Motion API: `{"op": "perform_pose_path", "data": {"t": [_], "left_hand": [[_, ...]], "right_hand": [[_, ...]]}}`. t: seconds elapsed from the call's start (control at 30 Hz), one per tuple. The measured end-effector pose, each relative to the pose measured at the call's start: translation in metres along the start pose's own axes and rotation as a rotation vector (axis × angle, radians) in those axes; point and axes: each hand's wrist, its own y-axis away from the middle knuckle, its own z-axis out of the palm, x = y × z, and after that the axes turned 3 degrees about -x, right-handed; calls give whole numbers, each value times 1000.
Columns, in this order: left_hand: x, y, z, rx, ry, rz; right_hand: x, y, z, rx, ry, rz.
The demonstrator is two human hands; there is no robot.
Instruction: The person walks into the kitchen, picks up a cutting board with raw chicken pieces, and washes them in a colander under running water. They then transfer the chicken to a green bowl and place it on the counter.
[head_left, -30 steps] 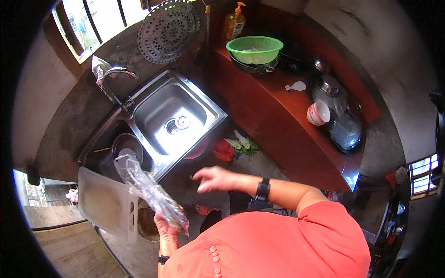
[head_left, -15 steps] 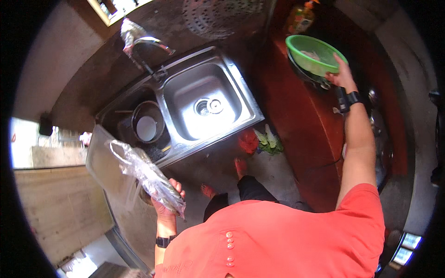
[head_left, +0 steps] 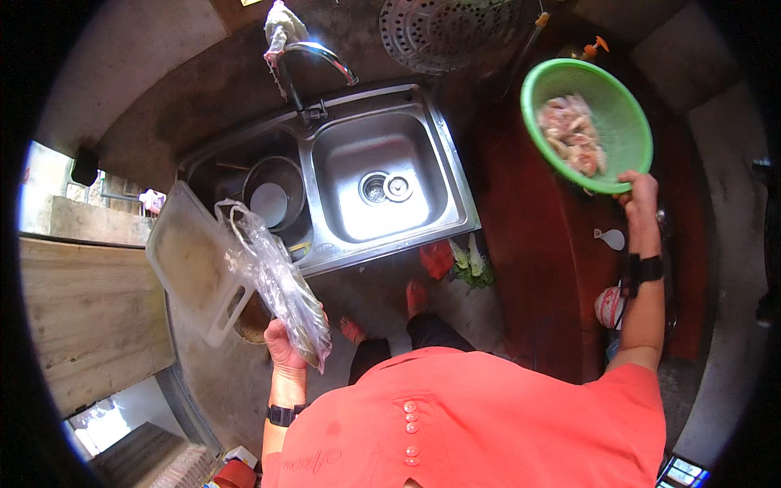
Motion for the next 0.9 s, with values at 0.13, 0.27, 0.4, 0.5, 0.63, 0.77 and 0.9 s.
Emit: {"op": "perform_pose_path", "data": {"t": [0.13,0.27,0.4,0.5,0.63,0.77,0.9], "left_hand": [[-1,3,-2,-73,33,40],[-2,8,3,-52,-52,79],[1,16,10,94,-242,34],[1,19,14,169,-262,36],[-2,16,17,327,-261,40],[0,11,19,304,-194,-23],[-2,2,26,296,-113,-66]], "right_hand": [[30,58,89,-330,-207,67],[88,108,222,-455,-156,232],[131,137,310,-461,144,292],[149,143,330,-478,116,425],[143,126,285,-628,141,423],[101,54,165,160,781,-804],[69,-24,84,428,1404,-469]]}}
